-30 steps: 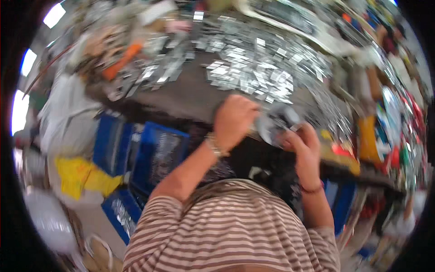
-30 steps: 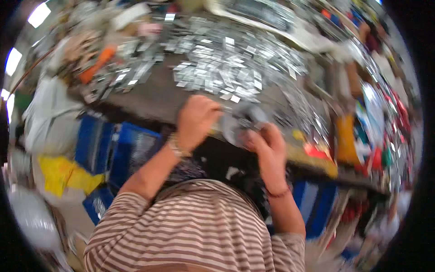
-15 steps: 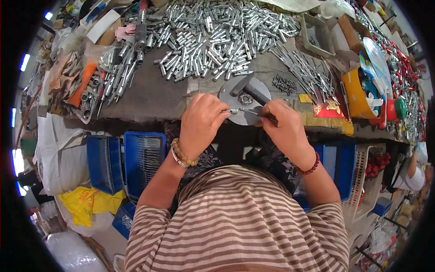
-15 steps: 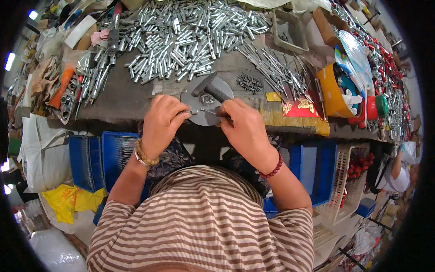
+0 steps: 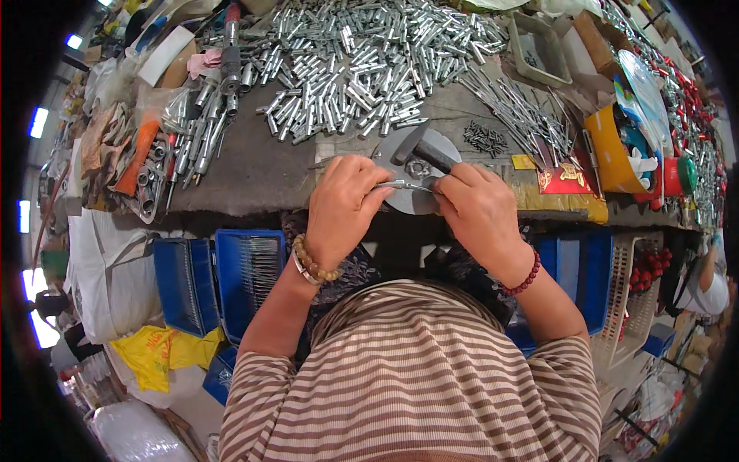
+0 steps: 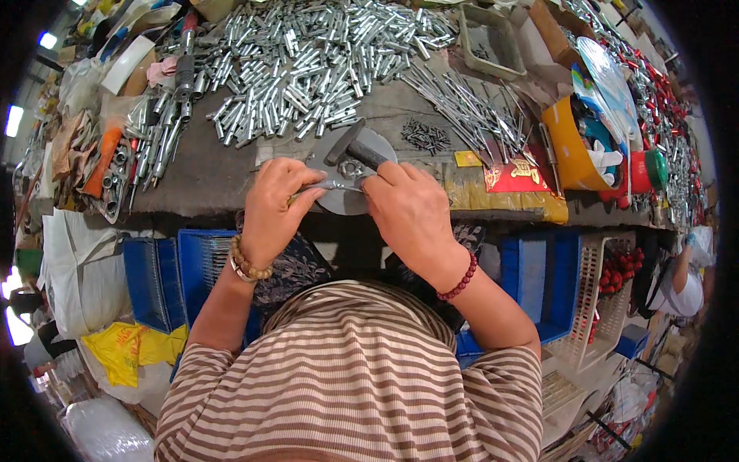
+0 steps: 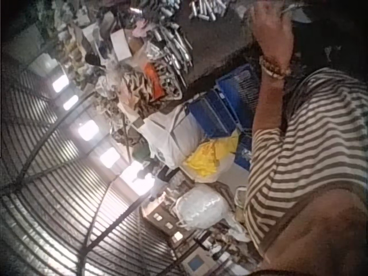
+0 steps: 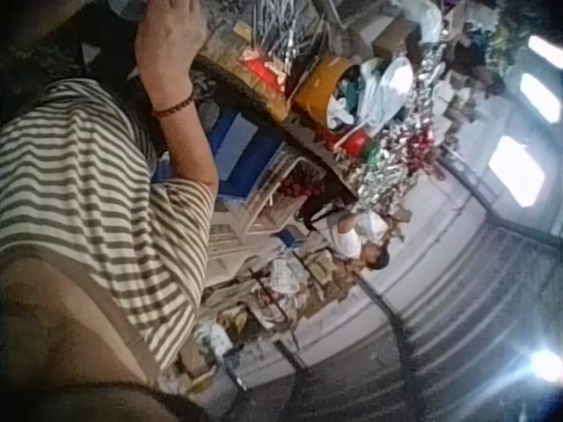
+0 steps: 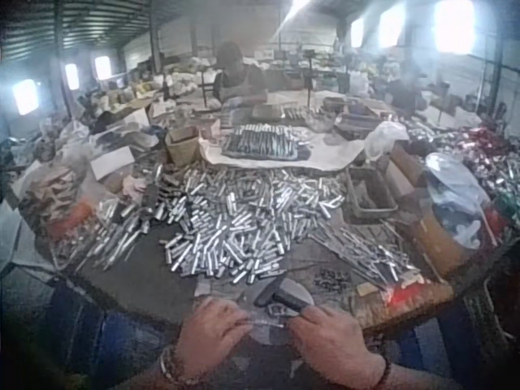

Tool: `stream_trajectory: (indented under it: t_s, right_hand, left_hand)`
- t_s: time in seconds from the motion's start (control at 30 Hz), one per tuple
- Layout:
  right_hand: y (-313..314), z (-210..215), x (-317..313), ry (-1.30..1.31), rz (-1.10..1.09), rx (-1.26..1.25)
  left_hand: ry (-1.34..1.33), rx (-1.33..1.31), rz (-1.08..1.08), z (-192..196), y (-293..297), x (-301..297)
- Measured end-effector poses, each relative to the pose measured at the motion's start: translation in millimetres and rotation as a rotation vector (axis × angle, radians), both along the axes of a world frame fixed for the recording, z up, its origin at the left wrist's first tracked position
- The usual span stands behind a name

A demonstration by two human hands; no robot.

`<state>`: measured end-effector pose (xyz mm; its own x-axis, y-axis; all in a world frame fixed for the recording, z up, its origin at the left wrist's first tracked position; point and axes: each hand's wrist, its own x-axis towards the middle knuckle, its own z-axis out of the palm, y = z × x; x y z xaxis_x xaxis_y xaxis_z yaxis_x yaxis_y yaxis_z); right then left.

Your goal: Assembling and inspecting small metal hardware components at a workbench.

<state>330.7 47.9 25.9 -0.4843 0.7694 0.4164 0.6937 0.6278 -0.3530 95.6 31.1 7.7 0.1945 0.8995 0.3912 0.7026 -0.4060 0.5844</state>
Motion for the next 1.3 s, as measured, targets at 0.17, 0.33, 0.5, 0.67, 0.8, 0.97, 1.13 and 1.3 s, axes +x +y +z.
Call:
stream_trajectory:
  t_s: [0.17,0.33,0.5,0.67,0.8,0.97,1.13,1.3]
  right_hand:
    - [1.2,-6.0,1.7,-0.001,0.007,0.049]
    - [1.6,-4.7,2.4,-0.029,0.056,0.082]
    - [3.4,-5.2,2.2,-0.010,0.075,0.064]
    - [8.8,-6.2,2.5,0.004,0.092,0.040]
    - [12.5,-11.3,-0.1,0.015,0.104,0.038]
    - [4.0,-8.4,3.0,0.094,0.083,0.034]
    - [13.0,-12.4,45.3,0.178,-0.256,0.006]
    - [26.8,-14.4,77.1,0.141,-0.362,-0.054]
  left_hand:
    - [0.005,0.027,-0.018,-6.3,2.9,-2.5]
    - [0.008,0.024,-0.037,-5.5,-1.0,-2.5]
    - [0.017,0.027,-0.023,-5.5,-5.7,-1.0]
    - [-0.023,-0.004,-0.011,-6.0,-6.3,1.1]
    - [-0.077,-0.009,-0.048,-8.6,-5.6,4.9]
    - [-0.086,-0.012,-0.029,-10.1,-6.6,3.7]
    - [-0.062,-0.016,-0.009,-9.0,-9.3,3.4]
    - [-0.073,-0.014,-0.020,-8.8,-8.4,4.0]
